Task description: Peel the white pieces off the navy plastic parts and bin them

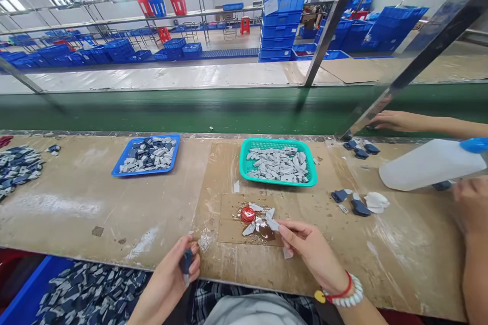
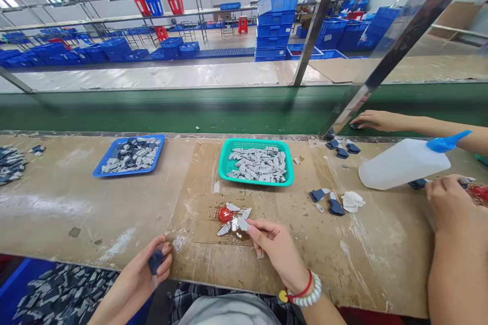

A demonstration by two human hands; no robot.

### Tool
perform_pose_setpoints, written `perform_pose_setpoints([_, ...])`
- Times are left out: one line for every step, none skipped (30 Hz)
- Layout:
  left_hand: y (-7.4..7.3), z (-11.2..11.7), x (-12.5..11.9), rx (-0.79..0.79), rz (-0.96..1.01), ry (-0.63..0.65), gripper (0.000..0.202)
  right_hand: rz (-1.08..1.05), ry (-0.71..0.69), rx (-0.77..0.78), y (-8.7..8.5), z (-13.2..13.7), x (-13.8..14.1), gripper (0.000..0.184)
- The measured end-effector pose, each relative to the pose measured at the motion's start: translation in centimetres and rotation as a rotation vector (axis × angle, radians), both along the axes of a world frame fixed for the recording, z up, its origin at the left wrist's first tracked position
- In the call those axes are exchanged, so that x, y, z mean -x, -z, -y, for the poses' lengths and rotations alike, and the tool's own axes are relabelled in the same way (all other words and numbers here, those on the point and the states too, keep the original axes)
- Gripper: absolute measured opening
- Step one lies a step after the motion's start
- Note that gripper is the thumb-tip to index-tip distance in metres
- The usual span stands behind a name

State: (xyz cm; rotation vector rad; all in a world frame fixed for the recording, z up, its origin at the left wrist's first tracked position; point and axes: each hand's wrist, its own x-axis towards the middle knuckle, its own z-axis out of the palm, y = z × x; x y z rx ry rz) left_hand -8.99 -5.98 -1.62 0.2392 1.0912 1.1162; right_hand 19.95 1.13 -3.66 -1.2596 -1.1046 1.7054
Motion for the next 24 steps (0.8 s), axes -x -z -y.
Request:
perform_pose_setpoints([-0.1, 0.5, 0.1, -0.020, -0.034, 0.016, 0.030, -0.058, 0.010, 0.060, -0.2, 0.0, 0.0, 0.048])
perform_pose_setpoints([-0.3, 0.7, 0.2, -0.043, -0.071, 0.041, 0.034, -0.101, 0.019, 0.098, -0.3, 0.1, 0.1, 0.049])
perform_pose_setpoints([-0.6, 0.7, 0.2, -0.069, -0.109, 0.066, 0.039, -0.131, 0.028, 0.118, -0.4, 0.1, 0.2, 0.049])
perform_pose_setpoints([-0.8, 0.5, 0.2, -0.101, -0.150, 0.089, 0.044, -0.146, 0.037, 0.123, -0.6, 0.2, 0.4, 0.048])
perform_pose_setpoints([-1.1, 0.2, 0.1, -0.139, -0.194, 0.107, 0.047, -0.148, 0.046, 0.113, -0.8, 0.4, 0.5, 0.047])
perform_pose_setpoints([-1.3, -0.2, -0.1, -0.181, -0.241, 0.122, 0.048, -0.141, 0.055, 0.086, -1.0, 0.5, 0.6, 0.044])
perform_pose_setpoints([-1.5, -0.6, -0.5, -0.223, -0.285, 0.135, 0.047, -0.131, 0.063, 0.044, -1.3, 0.6, 0.8, 0.041])
perform_pose_setpoints([-1.7, -1.1, -0.9, -0.269, -0.315, 0.150, 0.044, -0.121, 0.069, -0.012, -1.6, 0.6, 0.9, 0.037])
perform_pose_setpoints([-1.9, -1.6, -1.5, -0.319, -0.330, 0.169, 0.041, -0.112, 0.069, -0.078, -2.0, 0.7, 1.1, 0.032])
perform_pose_setpoints([-2.0, -2.0, -2.3, -0.369, -0.338, 0.189, 0.037, -0.105, 0.070, -0.151, -2.5, 0.8, 1.3, 0.028])
perform_pose_setpoints([-2.2, -2.4, -3.1, -0.422, -0.345, 0.208, 0.034, -0.097, 0.071, -0.225, -3.0, 0.9, 1.5, 0.023])
perform_pose_setpoints([-2.3, -2.7, -3.9, -0.471, -0.357, 0.222, 0.031, -0.084, 0.076, -0.299, -3.6, 1.0, 1.7, 0.020])
perform_pose_setpoints([-2.5, -2.9, -4.8, -0.519, -0.374, 0.231, 0.028, -0.060, 0.083, -0.371, -4.1, 1.2, 1.9, 0.017])
perform_pose_setpoints([-2.6, -3.0, -5.6, -0.563, -0.395, 0.238, 0.025, -0.022, 0.091, -0.444, -4.6, 1.4, 2.1, 0.016])
perform_pose_setpoints([-2.6, -3.0, -6.3, -0.596, -0.414, 0.245, 0.022, 0.027, 0.098, -0.517, -5.1, 1.5, 2.3, 0.015])
perform_pose_setpoints([-2.7, -3.0, -7.0, -0.615, -0.423, 0.252, 0.021, 0.082, 0.103, -0.589, -5.6, 1.7, 2.5, 0.015])
perform_pose_setpoints([-2.7, -2.9, -7.7, -0.619, -0.425, 0.260, 0.021, 0.134, 0.103, -0.658, -5.9, 1.9, 2.7, 0.015])
perform_pose_setpoints([-2.7, -2.8, -8.2, -0.613, -0.422, 0.270, 0.023, 0.177, 0.102, -0.721, -6.2, 2.0, 2.8, 0.016])
perform_pose_setpoints([-2.6, -2.7, -8.6, -0.602, -0.419, 0.280, 0.025, 0.209, 0.099, -0.773, -6.3, 2.1, 3.0, 0.017])
perform_pose_setpoints([-2.5, -2.6, -9.0, -0.589, -0.414, 0.289, 0.029, 0.231, 0.095, -0.812, -6.4, 2.2, 3.1, 0.019])
perform_pose_setpoints([-2.5, -2.6, -9.3, -0.585, -0.411, 0.297, 0.032, 0.246, 0.092, -0.841, -6.5, 2.2, 3.1, 0.020])
perform_pose_setpoints([-2.4, -2.6, -9.5, -0.586, -0.413, 0.303, 0.034, 0.257, 0.089, -0.863, -6.5, 2.2, 3.1, 0.021])
perform_pose_setpoints([-2.4, -2.6, -9.6, -0.590, -0.423, 0.311, 0.037, 0.269, 0.081, -0.881, -6.4, 2.2, 3.1, 0.022])
perform_pose_setpoints([-2.5, -2.7, -9.7, -0.594, -0.445, 0.318, 0.038, 0.281, 0.072, -0.901, -6.4, 2.2, 3.0, 0.023])
